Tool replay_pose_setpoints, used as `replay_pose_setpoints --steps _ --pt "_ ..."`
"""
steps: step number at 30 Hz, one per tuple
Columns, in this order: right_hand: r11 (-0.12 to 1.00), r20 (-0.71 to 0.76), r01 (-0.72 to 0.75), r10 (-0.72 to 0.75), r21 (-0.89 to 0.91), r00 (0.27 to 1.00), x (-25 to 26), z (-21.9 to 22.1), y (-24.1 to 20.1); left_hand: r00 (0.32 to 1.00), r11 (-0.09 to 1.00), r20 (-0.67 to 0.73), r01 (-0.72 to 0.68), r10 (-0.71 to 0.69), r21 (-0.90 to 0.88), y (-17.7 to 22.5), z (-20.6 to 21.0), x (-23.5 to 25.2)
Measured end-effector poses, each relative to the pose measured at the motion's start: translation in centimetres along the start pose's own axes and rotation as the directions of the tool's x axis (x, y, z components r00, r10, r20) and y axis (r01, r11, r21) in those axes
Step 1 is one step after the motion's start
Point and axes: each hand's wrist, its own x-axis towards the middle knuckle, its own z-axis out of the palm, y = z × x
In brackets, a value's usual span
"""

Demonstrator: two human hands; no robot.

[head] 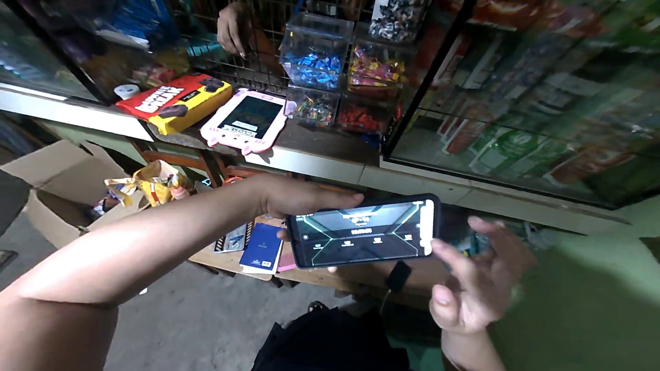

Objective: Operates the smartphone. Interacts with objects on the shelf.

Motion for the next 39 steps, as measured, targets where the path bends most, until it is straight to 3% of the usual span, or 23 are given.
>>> replay_pose_setpoints --steps 4,7,10,12,14,17,20,23,30,32,33,35,39 --pt "0.93 0.095 -0.137 0.111 0.34 0.989 0.1 0.4 0.6 0.999 0.999 -0.011 -0.03 0.03 -0.043 -0.3 0.0 -0.1" --pt "0.821 0.163 -0.224 0.161 0.526 0.973 1.3 0.8 0.1 0.972 0.972 -0.064 -0.229 0.226 -0.05 -1.8 0.5 0.7" --pt "0.768 0.182 -0.231 0.151 0.598 0.972 4.2 1.2 0.2 0.877 0.88 -0.167 -0.468 0.451 -0.08 -4.0 2.1 3.1" --pt "0.685 0.229 -0.25 0.124 0.684 0.965 6.5 1.4 0.3 0.758 0.73 -0.244 -0.65 0.605 -0.212 -5.6 3.6 5.3" --pt "0.593 0.278 -0.28 0.096 0.755 0.956 8.5 1.8 0.5 0.62 0.514 -0.321 -0.78 0.717 -0.358 -6.2 5.3 7.2" --pt "0.478 0.351 -0.342 0.074 0.809 0.934 10.7 2.8 0.8 0.486 0.27 -0.434 -0.84 0.758 -0.471 -6.1 7.2 9.0" --pt "0.443 0.362 -0.332 0.018 0.833 0.932 12.0 3.7 1.1 0.407 0.125 -0.437 -0.83 0.802 -0.544 -5.9 7.5 9.9" --pt "0.431 0.354 -0.322 0.006 0.843 0.935 12.4 4.1 1.0 0.378 0.099 -0.439 -0.837 0.815 -0.537 -5.7 7.4 9.9" --pt "0.478 0.326 -0.292 0.013 0.829 0.945 12.0 4.0 0.5 0.401 0.14 -0.479 -0.859 0.781 -0.492 -5.7 8.2 9.1" --pt "0.593 0.239 -0.201 0.014 0.78 0.971 11.2 3.1 -0.8 0.339 0.14 -0.46 -0.9 0.821 -0.413 -6.2 9.4 8.1" --pt "0.646 0.178 -0.122 -0.022 0.753 0.984 10.9 2.7 -1.4 0.272 0.098 -0.414 -0.914 0.869 -0.394 -6.4 9.7 8.1" --pt "0.65 0.135 -0.059 -0.068 0.757 0.988 10.6 2.5 -1.8 0.2 0.028 -0.385 -0.912 0.901 -0.409 -6.6 10.2 8.8" --pt "0.525 0.205 -0.161 -0.026 0.836 0.978 10.5 2.7 -1.6 0.271 0.073 -0.397 -0.891 0.877 -0.447 -6.5 10.3 8.4"
